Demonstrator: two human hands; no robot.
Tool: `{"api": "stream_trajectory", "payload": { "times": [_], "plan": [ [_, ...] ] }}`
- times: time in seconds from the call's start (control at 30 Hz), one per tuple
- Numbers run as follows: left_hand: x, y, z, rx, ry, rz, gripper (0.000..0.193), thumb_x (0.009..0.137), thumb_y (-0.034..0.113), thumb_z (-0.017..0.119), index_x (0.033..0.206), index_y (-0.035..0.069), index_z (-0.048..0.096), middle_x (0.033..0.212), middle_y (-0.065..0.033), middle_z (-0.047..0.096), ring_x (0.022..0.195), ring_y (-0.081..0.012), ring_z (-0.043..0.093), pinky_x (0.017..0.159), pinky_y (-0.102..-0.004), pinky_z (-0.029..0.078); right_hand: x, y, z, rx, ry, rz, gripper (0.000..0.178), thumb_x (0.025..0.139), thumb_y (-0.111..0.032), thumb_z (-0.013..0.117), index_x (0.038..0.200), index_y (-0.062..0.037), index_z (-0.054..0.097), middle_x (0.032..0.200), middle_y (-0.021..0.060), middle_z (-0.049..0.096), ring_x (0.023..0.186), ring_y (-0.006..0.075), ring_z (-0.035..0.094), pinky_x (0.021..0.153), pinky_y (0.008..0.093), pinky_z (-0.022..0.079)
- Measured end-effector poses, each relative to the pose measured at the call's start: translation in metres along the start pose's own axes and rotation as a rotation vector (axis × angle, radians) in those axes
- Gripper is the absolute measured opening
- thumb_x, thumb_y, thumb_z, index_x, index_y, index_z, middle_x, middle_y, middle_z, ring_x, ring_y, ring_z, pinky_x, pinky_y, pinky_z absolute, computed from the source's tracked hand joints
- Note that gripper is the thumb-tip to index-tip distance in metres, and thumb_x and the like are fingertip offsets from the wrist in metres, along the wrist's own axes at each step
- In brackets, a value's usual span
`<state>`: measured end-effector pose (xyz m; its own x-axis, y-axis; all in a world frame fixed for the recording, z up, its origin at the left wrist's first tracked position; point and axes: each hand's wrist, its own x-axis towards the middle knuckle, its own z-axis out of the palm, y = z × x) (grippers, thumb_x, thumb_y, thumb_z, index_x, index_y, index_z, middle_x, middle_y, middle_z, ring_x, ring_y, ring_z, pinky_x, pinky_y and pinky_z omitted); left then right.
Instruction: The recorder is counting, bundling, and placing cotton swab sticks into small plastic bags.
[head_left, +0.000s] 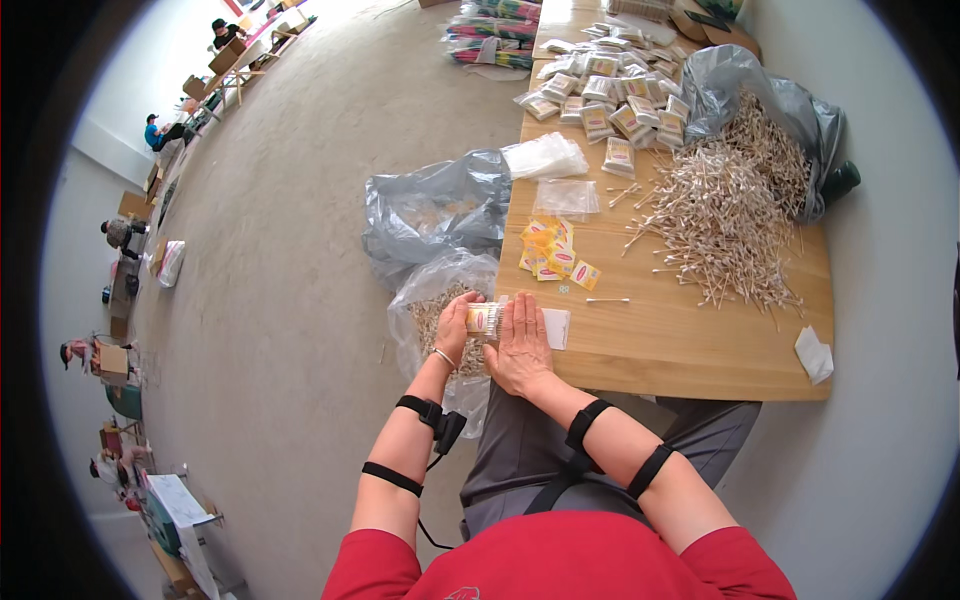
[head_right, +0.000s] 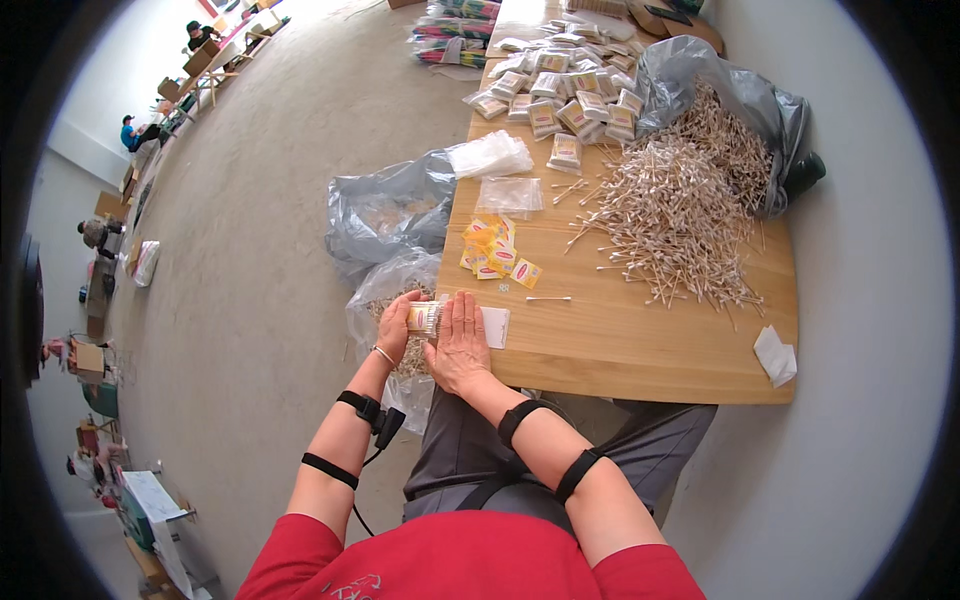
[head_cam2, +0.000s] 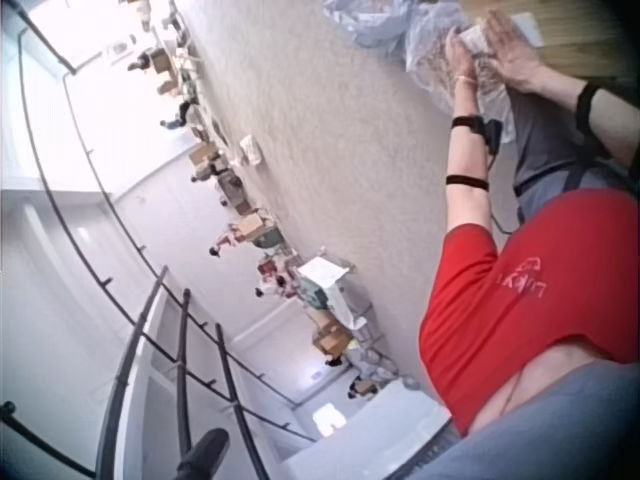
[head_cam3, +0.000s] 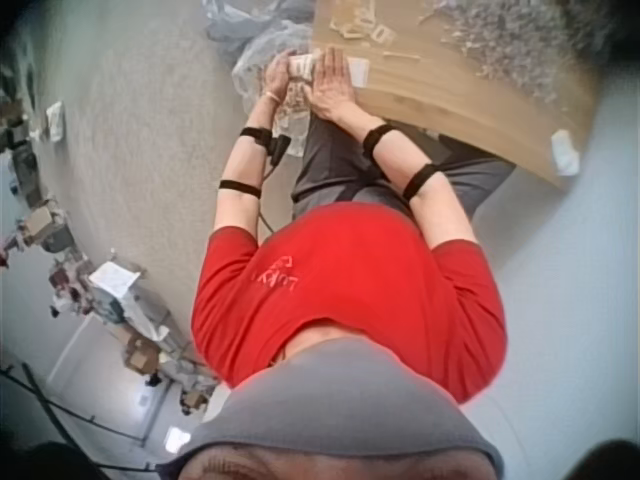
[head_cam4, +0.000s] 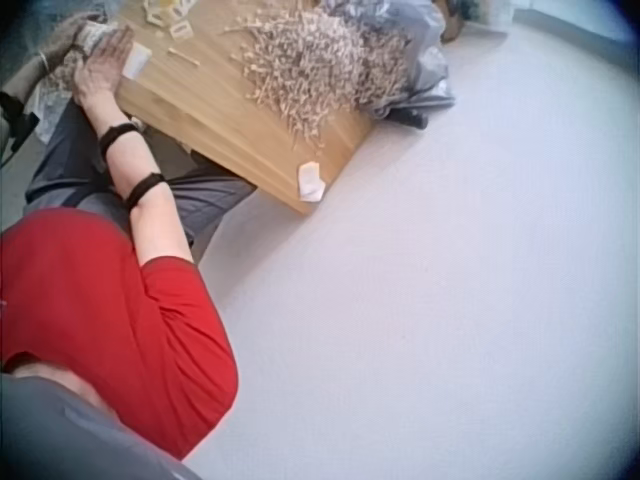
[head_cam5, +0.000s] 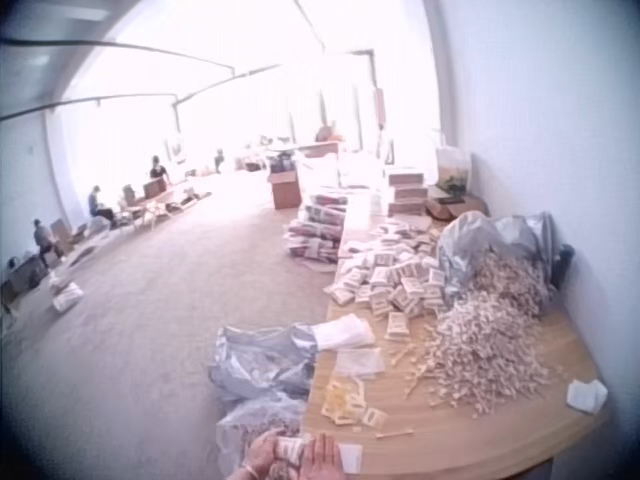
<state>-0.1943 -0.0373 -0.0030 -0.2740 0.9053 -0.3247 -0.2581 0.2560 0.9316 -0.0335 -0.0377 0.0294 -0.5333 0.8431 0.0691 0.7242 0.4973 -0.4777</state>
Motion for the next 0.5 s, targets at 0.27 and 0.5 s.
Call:
{"api": "stream_trajectory", "payload": {
  "times": [0.27, 0.5],
  "plan": [
    [0.002, 0.007, -0.001, -0.097, -0.007, -0.031, 0.055, 0.098, 0.042, 0.03, 0.134, 0.0, 0.037, 0.13, -0.0174, 0.048, 0.119, -0.0239, 0.047, 0.1, -0.0339, 0.038, 0.028, 0.019, -0.011, 0.801, 0.357, 0.111, 0.063, 0.09, -0.029, 0.034, 0.138, 0.0088, 0.019, 0.147, 0.0244, 0.013, 0.139, 0.0348, 0.009, 0.112, 0.0387, 0.009],
    [0.002, 0.001, -0.006, -0.104, -0.074, -0.008, 0.063, 0.096, 0.051, 0.029, 0.135, 0.002, 0.036, 0.134, -0.0158, 0.045, 0.122, -0.0241, 0.045, 0.102, -0.035, 0.037, 0.032, 0.002, -0.004, 0.884, 0.285, 0.065, 0.064, 0.092, -0.034, 0.031, 0.138, 0.009, 0.019, 0.147, 0.0253, 0.015, 0.139, 0.0357, 0.01, 0.112, 0.0386, 0.009]
  ]
}}
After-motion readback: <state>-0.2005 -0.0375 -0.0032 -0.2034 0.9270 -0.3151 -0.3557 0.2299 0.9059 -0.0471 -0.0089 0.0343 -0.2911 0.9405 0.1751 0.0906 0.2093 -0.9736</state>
